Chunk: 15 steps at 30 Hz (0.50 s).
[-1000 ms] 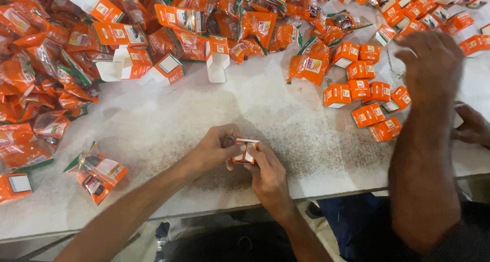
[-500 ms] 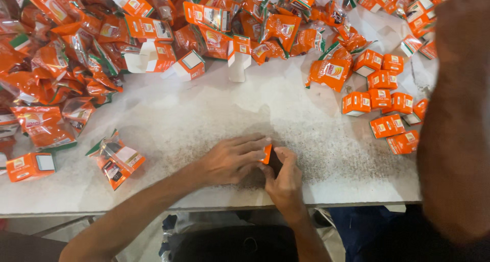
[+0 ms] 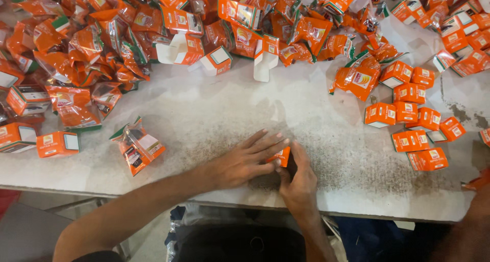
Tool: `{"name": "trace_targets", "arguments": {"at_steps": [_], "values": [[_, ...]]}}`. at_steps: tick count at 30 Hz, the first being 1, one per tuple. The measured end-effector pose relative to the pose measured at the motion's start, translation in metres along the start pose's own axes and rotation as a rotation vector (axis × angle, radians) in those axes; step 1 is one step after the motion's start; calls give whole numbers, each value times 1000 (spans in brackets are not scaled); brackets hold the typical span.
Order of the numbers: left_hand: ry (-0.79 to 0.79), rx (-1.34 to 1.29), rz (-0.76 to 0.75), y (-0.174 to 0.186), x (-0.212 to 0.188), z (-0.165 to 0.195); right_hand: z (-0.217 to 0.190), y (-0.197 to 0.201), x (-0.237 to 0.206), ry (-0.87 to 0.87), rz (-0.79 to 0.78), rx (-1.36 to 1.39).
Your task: The person places small plastic-wrapped items into orange and white cardboard boxes, folds the flaps to close them, and stacks the finished boxes on the table. The process is repeated continuously with many identical items.
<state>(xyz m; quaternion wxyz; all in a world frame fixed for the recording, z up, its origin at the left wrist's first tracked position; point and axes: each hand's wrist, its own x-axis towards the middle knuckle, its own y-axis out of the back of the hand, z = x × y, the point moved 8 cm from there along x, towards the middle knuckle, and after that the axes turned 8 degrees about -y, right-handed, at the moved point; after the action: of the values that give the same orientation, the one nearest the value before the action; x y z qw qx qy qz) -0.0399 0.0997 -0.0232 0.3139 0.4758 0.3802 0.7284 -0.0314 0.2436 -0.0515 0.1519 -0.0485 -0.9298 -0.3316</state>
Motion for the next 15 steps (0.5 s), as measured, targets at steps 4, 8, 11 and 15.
{"name": "trace_targets", "arguments": {"at_steps": [4,8,11,15], "values": [[67,63,91,10,-12,-16,3,7,14,16,-38,-97],[403,459,266,68,-44,-97,4,40,30,8,207,-425],[592,751,297,111,-61,-149,-16,34,27,108,194,-427],[406,835,266,107,-34,-133,-45,7,18,227,86,-249]]}}
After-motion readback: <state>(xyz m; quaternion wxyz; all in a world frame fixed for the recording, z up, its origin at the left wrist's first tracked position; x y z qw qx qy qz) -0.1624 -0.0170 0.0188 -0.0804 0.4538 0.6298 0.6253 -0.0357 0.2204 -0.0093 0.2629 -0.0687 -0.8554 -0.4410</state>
